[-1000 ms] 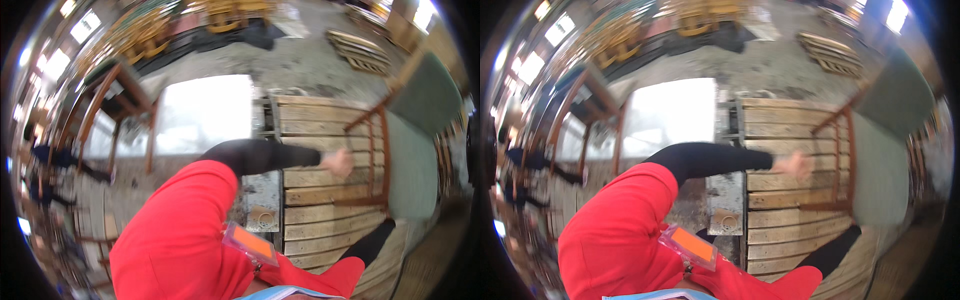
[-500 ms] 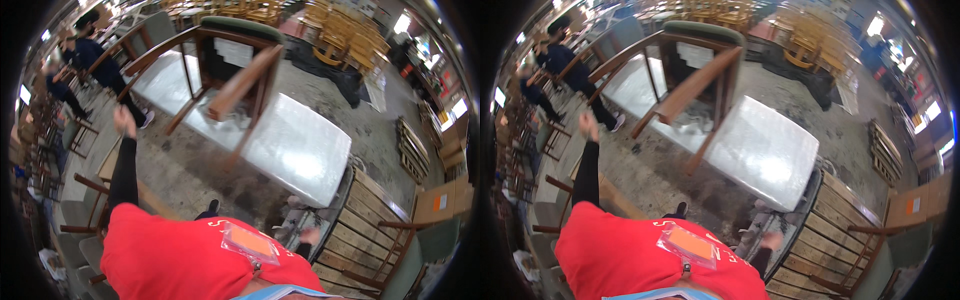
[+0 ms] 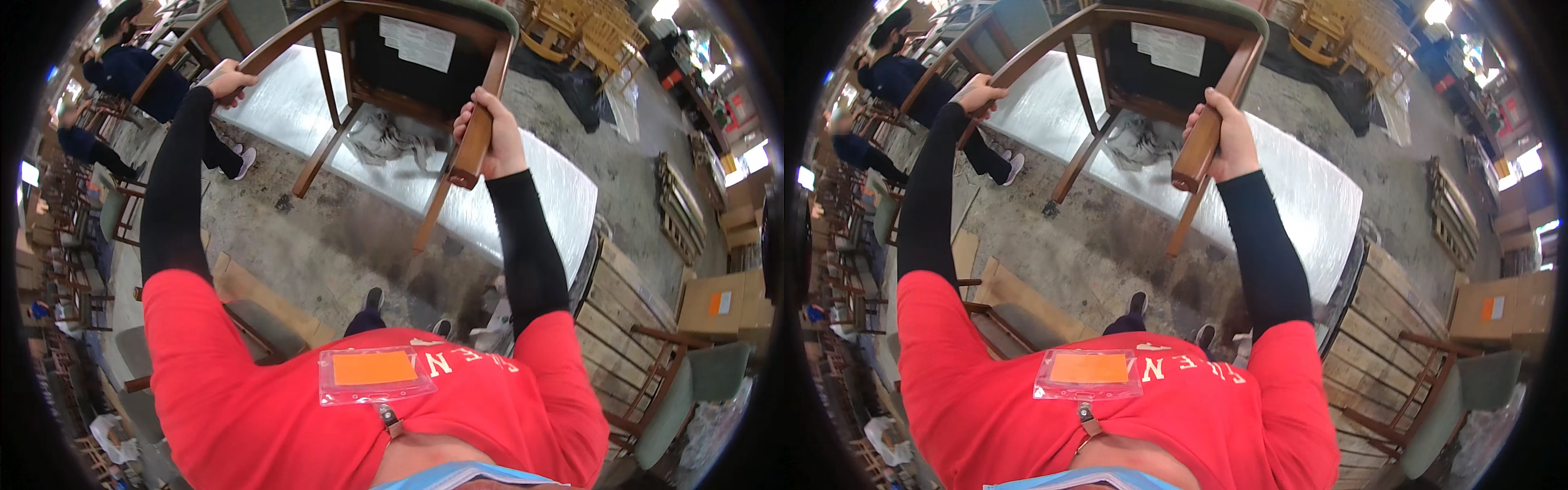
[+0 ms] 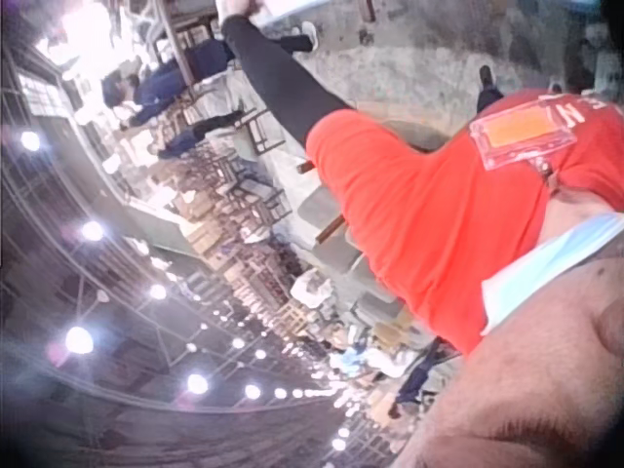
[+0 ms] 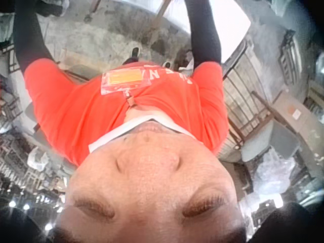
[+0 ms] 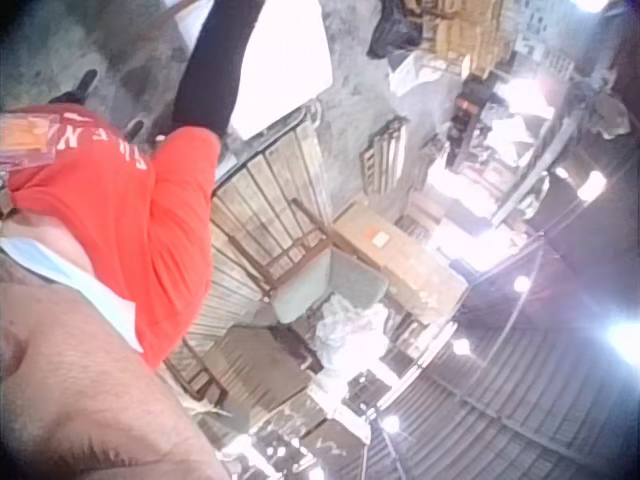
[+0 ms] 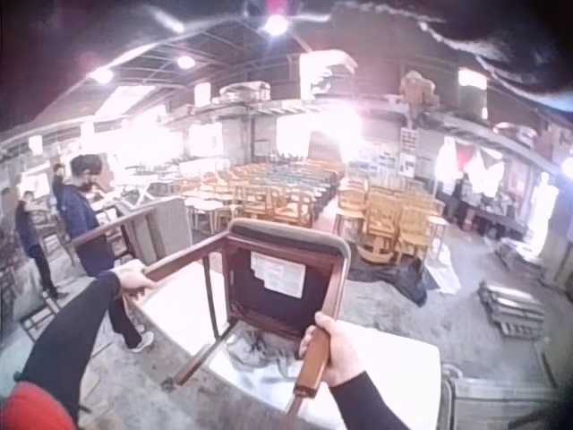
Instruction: The person repeatedly lifts wooden chairs with upholstered seats, wipes the underside and legs with a cloth, and sets them down. The person handles multiple chairs one at a time, rotating them to access different surfaces.
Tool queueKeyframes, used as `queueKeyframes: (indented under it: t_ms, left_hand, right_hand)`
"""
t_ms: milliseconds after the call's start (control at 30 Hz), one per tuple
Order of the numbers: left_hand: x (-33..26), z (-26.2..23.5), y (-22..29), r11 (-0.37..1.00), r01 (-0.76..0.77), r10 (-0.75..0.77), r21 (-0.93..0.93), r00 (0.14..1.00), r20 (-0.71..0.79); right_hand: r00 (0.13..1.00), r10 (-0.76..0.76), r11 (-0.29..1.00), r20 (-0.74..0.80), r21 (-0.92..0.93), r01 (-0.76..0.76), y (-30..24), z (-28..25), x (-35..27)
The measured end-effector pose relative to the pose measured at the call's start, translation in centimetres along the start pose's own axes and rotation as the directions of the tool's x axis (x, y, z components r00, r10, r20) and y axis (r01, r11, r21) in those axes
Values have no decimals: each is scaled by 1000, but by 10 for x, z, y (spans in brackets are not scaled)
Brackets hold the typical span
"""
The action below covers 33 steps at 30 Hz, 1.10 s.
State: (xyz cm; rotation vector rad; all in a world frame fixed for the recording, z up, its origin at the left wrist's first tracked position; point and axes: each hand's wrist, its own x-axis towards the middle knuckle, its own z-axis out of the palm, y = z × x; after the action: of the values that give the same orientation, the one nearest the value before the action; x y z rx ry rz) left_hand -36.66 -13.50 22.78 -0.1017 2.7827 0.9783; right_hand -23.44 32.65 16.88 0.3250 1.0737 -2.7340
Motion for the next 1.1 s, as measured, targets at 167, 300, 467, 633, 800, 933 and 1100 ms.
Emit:
queueKeyframes:
  t_ms: [167, 300, 467, 633, 800, 933, 1100]
  left_hand:
    - [-78, 32, 20, 999, 12, -14, -53, 999, -31]
    - [-142, 79, 66, 995, -1, -1, -95, 1000, -26]
    - [-209, 144, 124, 992, -79, 82, -94, 996, 29]
    - [-265, 213, 186, 986, -22, 52, -163, 981, 184]
    - [-297, 257, 243, 945, -3, 120, -327, 934, 338]
    - [-296, 262, 242, 850, 152, 95, -504, 898, 430]
    - [-301, 259, 217, 809, 211, 31, -549, 917, 398]
  right_hand:
    - [995, 96, 995, 23, 4, -97, -32, -41, -54]
    - [996, 89, 996, -17, -15, -89, -69, -91, -126]
    - [998, 26, 999, -65, -20, -27, -111, -155, -231]
    - [994, -46, 999, -103, 23, 49, -145, -219, -324]
    - [986, -132, 990, -102, 33, 136, -178, -277, -377]
    - [959, -277, 960, 59, 54, 274, -164, -305, -361]
    - [922, -132, 991, -363, -37, 128, -15, -340, -215]
